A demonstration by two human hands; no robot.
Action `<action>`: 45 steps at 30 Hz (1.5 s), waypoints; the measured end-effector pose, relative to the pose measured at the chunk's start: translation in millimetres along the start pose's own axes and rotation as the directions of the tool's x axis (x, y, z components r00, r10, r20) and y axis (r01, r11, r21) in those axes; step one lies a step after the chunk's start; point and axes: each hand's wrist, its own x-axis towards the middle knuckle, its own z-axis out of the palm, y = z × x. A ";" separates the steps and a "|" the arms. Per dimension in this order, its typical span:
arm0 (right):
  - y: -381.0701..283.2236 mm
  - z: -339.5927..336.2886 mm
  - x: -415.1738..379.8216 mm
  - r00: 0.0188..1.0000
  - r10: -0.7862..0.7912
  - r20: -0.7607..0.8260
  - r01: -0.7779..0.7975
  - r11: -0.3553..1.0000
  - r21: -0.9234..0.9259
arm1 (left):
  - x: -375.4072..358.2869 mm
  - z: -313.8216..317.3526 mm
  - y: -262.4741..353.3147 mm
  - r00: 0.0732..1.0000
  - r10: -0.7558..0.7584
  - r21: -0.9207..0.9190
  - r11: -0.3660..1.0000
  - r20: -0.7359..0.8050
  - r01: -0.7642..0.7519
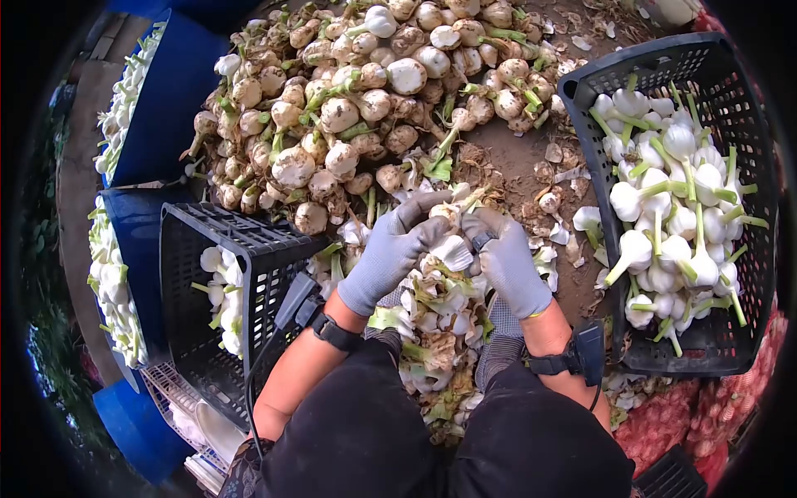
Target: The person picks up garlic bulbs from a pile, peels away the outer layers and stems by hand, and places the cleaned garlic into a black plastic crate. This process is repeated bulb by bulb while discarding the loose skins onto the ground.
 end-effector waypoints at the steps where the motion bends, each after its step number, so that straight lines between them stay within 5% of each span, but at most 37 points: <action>1: -1.1 -1.2 -1.8 0.999 0.030 0.029 -0.030 0.999 0.014 | -2.2 -0.6 2.4 0.998 -0.058 -0.022 0.998 0.015 0.058; 4: -4.7 -13.6 -3.7 0.991 0.104 0.087 -0.121 0.966 0.226 | -1.1 0.5 3.0 0.997 -0.046 0.025 0.999 0.058 0.045; 9: -10.8 -17.3 -7.5 0.986 0.074 0.149 -0.085 0.994 0.073 | -1.3 7.5 -3.6 0.993 -0.041 0.036 0.999 0.108 0.038; 11: -17.2 -13.7 -11.9 0.986 0.043 0.158 -0.055 0.996 0.068 | -3.2 6.5 -2.3 0.982 -0.121 -0.281 0.947 0.142 0.157; 12: -19.8 -12.4 -14.4 0.986 0.013 0.167 -0.024 0.998 0.063 | -2.5 6.6 -3.7 0.983 -0.120 -0.281 0.947 0.138 0.155; 14: -28.3 -12.6 -18.4 0.984 0.048 0.172 -0.070 0.990 0.122 | 0.4 6.8 -8.0 0.994 0.020 -0.152 0.988 0.104 -0.004; 16: -35.4 -13.4 -21.5 0.990 0.054 0.128 -0.064 0.995 0.079 | -4.3 7.9 -5.2 0.993 -0.072 -0.140 0.986 0.098 0.086; 20: -14.0 -11.3 -14.6 0.997 0.057 0.059 -0.064 0.990 0.127 | -3.2 13.3 -2.4 0.996 0.023 -0.016 1.000 0.092 -0.022; 21: -6.2 -5.2 -9.3 0.941 -0.335 -0.048 0.317 0.922 -0.223 | -4.1 13.0 -1.5 0.992 -0.056 -0.067 0.996 0.109 0.064; 22: -1.2 -7.0 -8.8 0.942 -0.333 -0.048 0.315 0.923 -0.222 | -5.4 13.0 -2.0 0.982 -0.135 -0.118 0.981 0.131 0.151; 24: -0.1 -10.8 -10.3 0.915 -0.391 -0.097 0.250 0.739 -0.625 | -4.0 16.1 -15.8 0.987 -0.076 -0.091 0.992 0.138 0.089; 25: -6.0 -11.6 -12.8 0.949 -0.307 -0.074 0.168 0.690 -0.705 | -4.5 17.6 -16.0 0.977 -0.115 -0.327 0.930 0.179 0.169; 26: -5.4 -9.4 -11.5 0.949 -0.309 -0.070 0.172 0.688 -0.705 | -4.6 17.7 -14.5 0.964 -0.140 -0.537 0.808 0.225 0.243; 28: -0.6 -2.9 -7.3 0.960 -0.273 -0.056 0.263 0.955 -0.137 | -6.3 17.8 -0.8 0.962 -0.204 -0.536 0.800 0.180 0.270; 29: 1.4 -1.8 -7.7 0.966 -0.254 -0.046 0.258 0.948 0.184 | -7.1 14.6 2.6 0.972 -0.174 -0.296 0.931 0.156 0.214; 30: 0.6 -2.6 -7.2 0.967 -0.251 -0.051 0.257 0.949 0.184 | -7.5 14.0 6.1 0.980 -0.137 -0.034 0.989 0.146 0.143; 32: -4.3 -3.3 -5.7 0.991 -0.123 0.053 0.111 0.974 0.200 | -9.9 14.9 10.8 0.977 -0.159 0.005 0.987 0.142 0.160; 34: -5.8 -2.7 -8.5 0.993 -0.112 -0.024 0.114 0.992 0.060 | -6.0 0.5 -2.5 0.990 -0.102 0.295 0.953 0.100 0.068; 35: -6.0 -4.9 -9.2 0.999 -0.013 0.031 0.010 0.996 0.089 | 5.0 -19.4 -29.2 0.990 -0.078 -0.224 0.969 0.115 0.102; 36: -7.1 -5.8 -10.7 0.992 0.087 0.086 -0.096 0.989 0.109 | 7.9 -9.5 -24.1 0.953 0.301 0.279 0.918 -0.029 -0.281; 38: -10.1 1.6 -17.5 0.992 0.029 0.122 -0.056 0.972 0.230 | 12.6 -5.7 -1.5 0.947 0.219 0.610 0.792 -0.235 -0.032; 40: -6.1 4.4 -17.6 0.999 0.015 0.034 -0.022 0.977 0.212 | 11.6 -2.6 5.6 0.946 0.166 0.526 0.850 -0.277 0.005; 42: -1.0 -1.0 -14.2 1.000 0.011 -0.004 -0.010 0.983 0.181 | 4.3 1.3 18.2 0.994 0.094 0.220 0.972 -0.063 -0.079; 44: -9.0 -5.2 -20.2 0.997 0.030 0.069 -0.041 0.985 0.171 | -6.0 1.0 15.8 0.996 0.023 0.117 0.993 0.084 -0.033; 45: -14.5 -4.4 -22.9 0.996 -0.068 0.054 0.071 0.996 -0.049 | -6.2 1.7 13.3 0.998 -0.008 0.178 0.984 0.068 -0.005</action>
